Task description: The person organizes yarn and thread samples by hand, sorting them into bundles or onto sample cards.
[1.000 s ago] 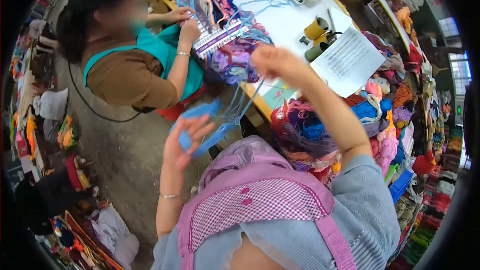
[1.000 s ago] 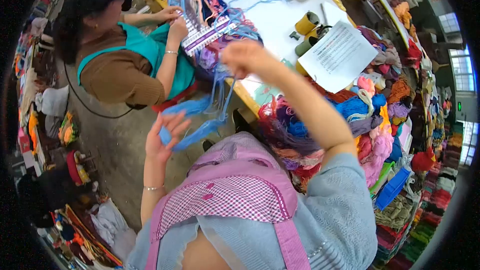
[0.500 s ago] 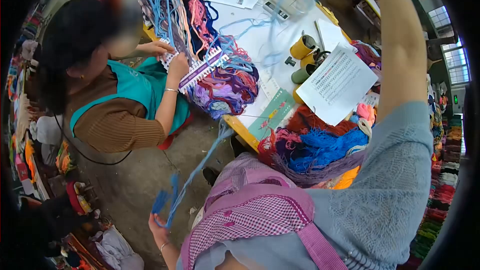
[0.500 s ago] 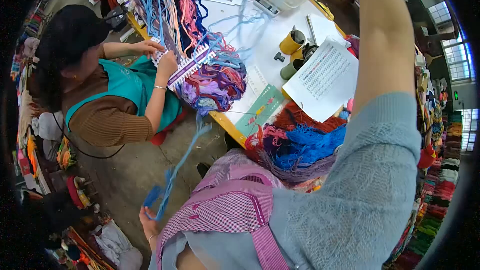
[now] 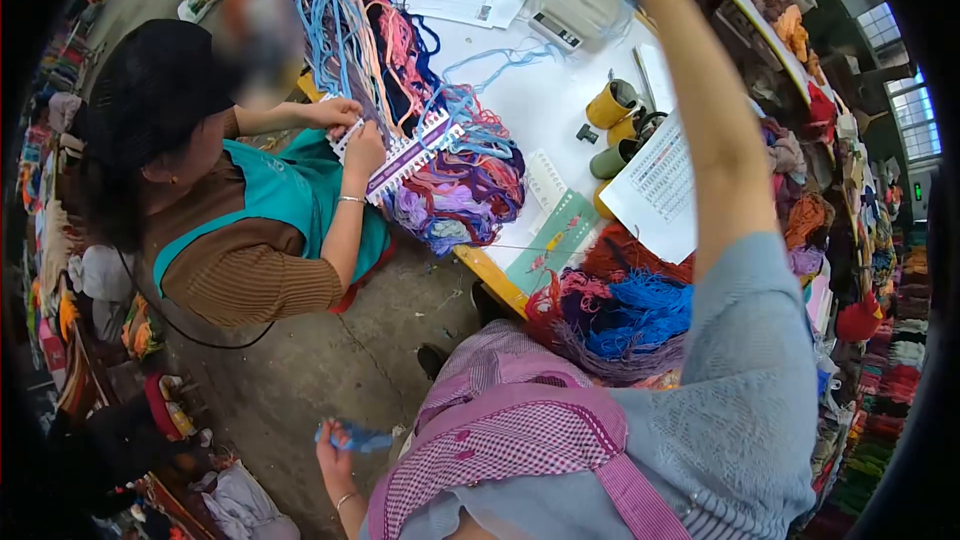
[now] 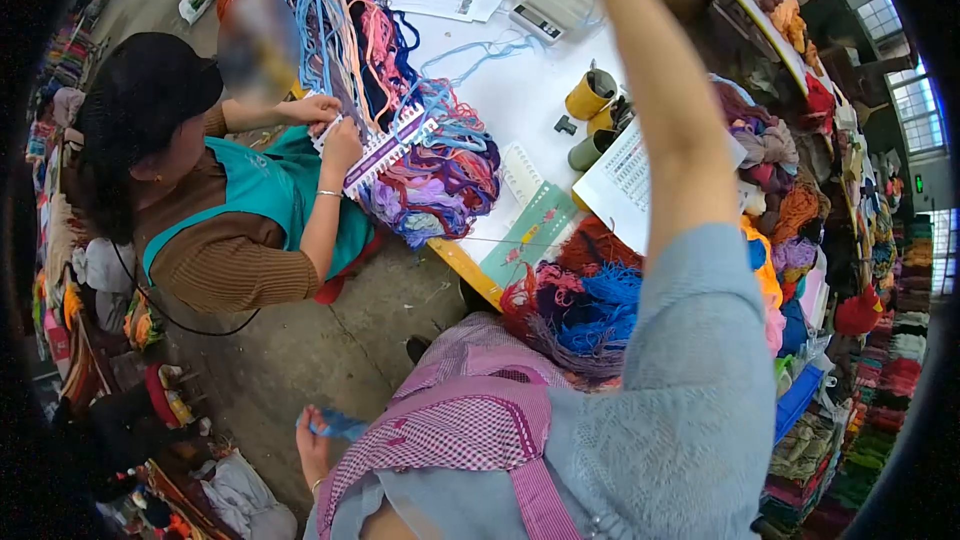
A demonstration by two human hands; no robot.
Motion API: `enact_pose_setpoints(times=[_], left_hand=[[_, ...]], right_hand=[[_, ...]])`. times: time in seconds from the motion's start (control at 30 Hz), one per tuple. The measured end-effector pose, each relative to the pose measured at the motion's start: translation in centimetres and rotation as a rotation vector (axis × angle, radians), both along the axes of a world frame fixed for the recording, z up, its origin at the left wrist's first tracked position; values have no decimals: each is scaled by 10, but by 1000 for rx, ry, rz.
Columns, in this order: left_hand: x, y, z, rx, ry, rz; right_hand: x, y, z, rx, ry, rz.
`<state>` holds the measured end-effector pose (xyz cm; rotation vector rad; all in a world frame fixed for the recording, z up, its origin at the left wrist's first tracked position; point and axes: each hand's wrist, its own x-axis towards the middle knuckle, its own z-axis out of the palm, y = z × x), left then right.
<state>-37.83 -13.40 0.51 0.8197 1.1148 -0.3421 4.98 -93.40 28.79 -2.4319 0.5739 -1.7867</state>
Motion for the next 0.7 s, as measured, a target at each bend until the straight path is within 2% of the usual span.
enact_pose_setpoints(times=[0.03, 0.07, 0.13, 0.17, 0.23, 0.33, 0.4, 0.43, 0.5, 0.53, 0.63, 0.7], left_hand=[[6, -6, -4, -80, 4, -5], [9, -9, -11, -75, 6, -4], [13, -13, -21, -145, 46, -151], [16, -22, -14, -136, 49, -147], [23, -51, 8, 56, 51, -285], [27, -65, 23, 89, 13, -357], [31, -73, 31, 66, -52, -424], [34, -79, 36, 66, -56, -426], [43, -99, 54, -17, -170, -471], [48, -108, 62, -40, -226, -495], [64, -133, 83, -283, -345, -464], [75, -155, 112, -417, -459, -496]], right_hand=[[-9, 26, -64, -72, 110, 38], [-28, 62, -113, 19, 204, 115], [-61, 125, -208, 259, 358, 310], [-85, 160, -231, 351, 648, 206], [-119, 213, -282, 527, 617, 340], [-155, 256, -330, 510, 667, 401], [-173, 274, -345, 359, 735, 342], [-181, 279, -349, 370, 793, 381], [-200, 290, -341, 199, 791, 368], [-211, 297, -331, 179, 837, 332], [-259, 325, -277, 170, 680, 450], [-291, 344, -234, 634, 1090, 763]])
